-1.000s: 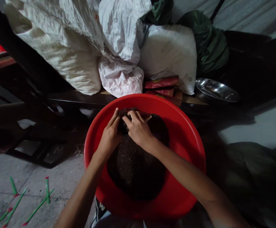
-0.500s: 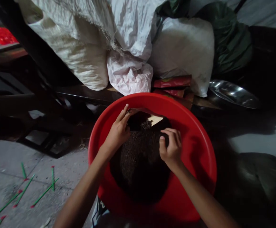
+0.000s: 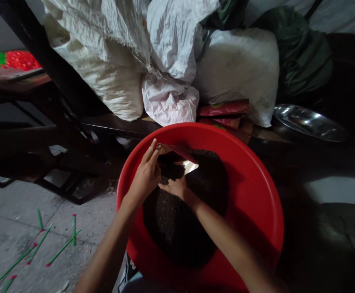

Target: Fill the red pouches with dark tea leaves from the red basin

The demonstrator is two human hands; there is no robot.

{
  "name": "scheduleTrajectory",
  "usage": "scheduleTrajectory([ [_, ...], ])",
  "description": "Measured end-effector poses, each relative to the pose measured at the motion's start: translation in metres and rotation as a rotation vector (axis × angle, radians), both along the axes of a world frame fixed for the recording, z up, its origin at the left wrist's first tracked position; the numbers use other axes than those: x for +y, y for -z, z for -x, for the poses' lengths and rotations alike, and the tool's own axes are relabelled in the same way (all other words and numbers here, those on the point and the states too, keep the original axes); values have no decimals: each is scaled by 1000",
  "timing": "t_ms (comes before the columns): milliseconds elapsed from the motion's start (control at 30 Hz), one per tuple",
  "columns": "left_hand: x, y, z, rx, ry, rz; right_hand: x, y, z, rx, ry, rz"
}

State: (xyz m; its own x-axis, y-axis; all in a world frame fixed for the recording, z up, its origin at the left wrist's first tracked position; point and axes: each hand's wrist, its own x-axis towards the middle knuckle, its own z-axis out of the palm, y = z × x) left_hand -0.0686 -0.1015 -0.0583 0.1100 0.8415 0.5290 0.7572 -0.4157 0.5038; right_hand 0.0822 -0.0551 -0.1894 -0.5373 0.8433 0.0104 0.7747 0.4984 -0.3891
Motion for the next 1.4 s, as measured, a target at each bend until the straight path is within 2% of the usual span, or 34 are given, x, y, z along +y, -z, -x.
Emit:
scheduleTrajectory([
  [167,8,-7,-2,-16,-15,2,-56,4,-28,-117,55,26],
  [267,14,-9,-6,-36,6,24,-75,-1,-47,-115,38,89],
  [333,15,-8,-10,-42,27,27,-80,-11,-57,-84,52,184],
  [400,15,-5,-15,-37,52,24,-82,-32,-66,42,104,256],
  [467,13,-2,-20,-35,79,22,-80,-66,-75,273,127,211],
  [533,11,-1,-24,-36,103,23,-72,-108,-81,515,84,51],
  [600,8,0,-27,-39,116,23,-58,-148,-80,638,56,-138],
  [667,7,1,-29,-58,94,7,-38,-173,-73,627,73,-291],
  [700,6,2,-30,-73,68,-8,-27,-178,-69,580,77,-340],
  [800,6,6,-29,-99,-2,-44,1,-176,-53,378,38,-378],
  [900,8,8,-25,-76,48,-41,13,-170,-45,267,6,-349],
  [967,10,4,-23,-70,80,-49,10,-171,-44,273,-12,-366],
  [1067,12,-7,-20,-103,58,-42,-6,-171,-51,274,-48,-506],
  [1200,12,-20,-21,-173,49,24,-21,-157,-60,63,-179,-619],
  [1300,7,-18,-24,-225,-23,35,-21,-148,-64,-48,-239,-563],
  [1400,-4,-7,-23,-211,-61,27,-30,-140,-77,69,-282,-568],
])
